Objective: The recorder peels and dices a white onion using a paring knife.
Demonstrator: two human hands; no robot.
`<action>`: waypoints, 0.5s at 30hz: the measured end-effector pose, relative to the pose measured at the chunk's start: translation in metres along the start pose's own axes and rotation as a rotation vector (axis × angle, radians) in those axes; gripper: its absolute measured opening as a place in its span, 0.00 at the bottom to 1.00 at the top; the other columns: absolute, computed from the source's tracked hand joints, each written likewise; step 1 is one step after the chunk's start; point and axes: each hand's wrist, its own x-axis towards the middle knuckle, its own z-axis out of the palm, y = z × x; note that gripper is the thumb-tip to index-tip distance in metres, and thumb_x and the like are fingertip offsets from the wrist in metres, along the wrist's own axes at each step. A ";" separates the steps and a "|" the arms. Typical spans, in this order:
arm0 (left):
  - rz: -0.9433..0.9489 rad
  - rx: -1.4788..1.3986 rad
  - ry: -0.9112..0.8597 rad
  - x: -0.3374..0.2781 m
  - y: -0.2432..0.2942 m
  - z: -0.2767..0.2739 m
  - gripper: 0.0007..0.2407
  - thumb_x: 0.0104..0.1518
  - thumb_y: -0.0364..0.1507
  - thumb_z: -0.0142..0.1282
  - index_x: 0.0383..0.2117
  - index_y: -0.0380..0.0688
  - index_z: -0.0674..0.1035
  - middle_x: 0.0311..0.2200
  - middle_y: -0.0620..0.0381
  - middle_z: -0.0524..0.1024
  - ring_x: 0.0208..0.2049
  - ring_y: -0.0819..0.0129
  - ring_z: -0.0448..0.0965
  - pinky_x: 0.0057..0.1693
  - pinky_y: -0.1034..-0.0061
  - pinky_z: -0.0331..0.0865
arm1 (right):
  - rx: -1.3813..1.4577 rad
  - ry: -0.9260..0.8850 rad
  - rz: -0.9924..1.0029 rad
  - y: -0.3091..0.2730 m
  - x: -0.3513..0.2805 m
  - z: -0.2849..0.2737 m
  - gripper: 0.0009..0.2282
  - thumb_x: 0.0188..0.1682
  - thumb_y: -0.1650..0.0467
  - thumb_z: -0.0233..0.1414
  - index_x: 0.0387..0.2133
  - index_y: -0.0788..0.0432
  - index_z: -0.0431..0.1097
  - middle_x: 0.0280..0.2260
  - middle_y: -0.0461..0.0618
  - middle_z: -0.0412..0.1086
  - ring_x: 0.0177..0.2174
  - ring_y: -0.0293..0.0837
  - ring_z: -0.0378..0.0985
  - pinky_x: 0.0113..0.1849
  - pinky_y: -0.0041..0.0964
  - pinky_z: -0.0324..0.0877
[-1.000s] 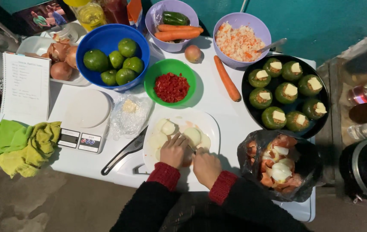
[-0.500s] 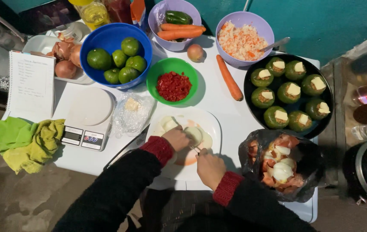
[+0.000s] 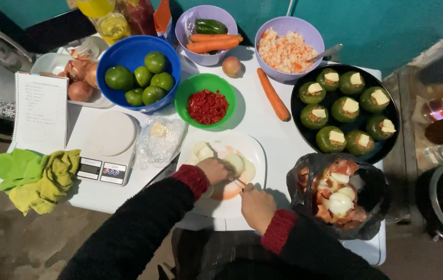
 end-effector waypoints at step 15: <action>-0.054 -0.039 -0.142 -0.001 0.004 0.005 0.10 0.59 0.29 0.50 0.44 0.52 0.81 0.30 0.53 0.82 0.28 0.55 0.84 0.35 0.60 0.76 | -0.099 0.107 -0.035 0.017 0.015 0.032 0.13 0.55 0.64 0.45 0.36 0.66 0.65 0.27 0.62 0.76 0.27 0.63 0.81 0.29 0.54 0.76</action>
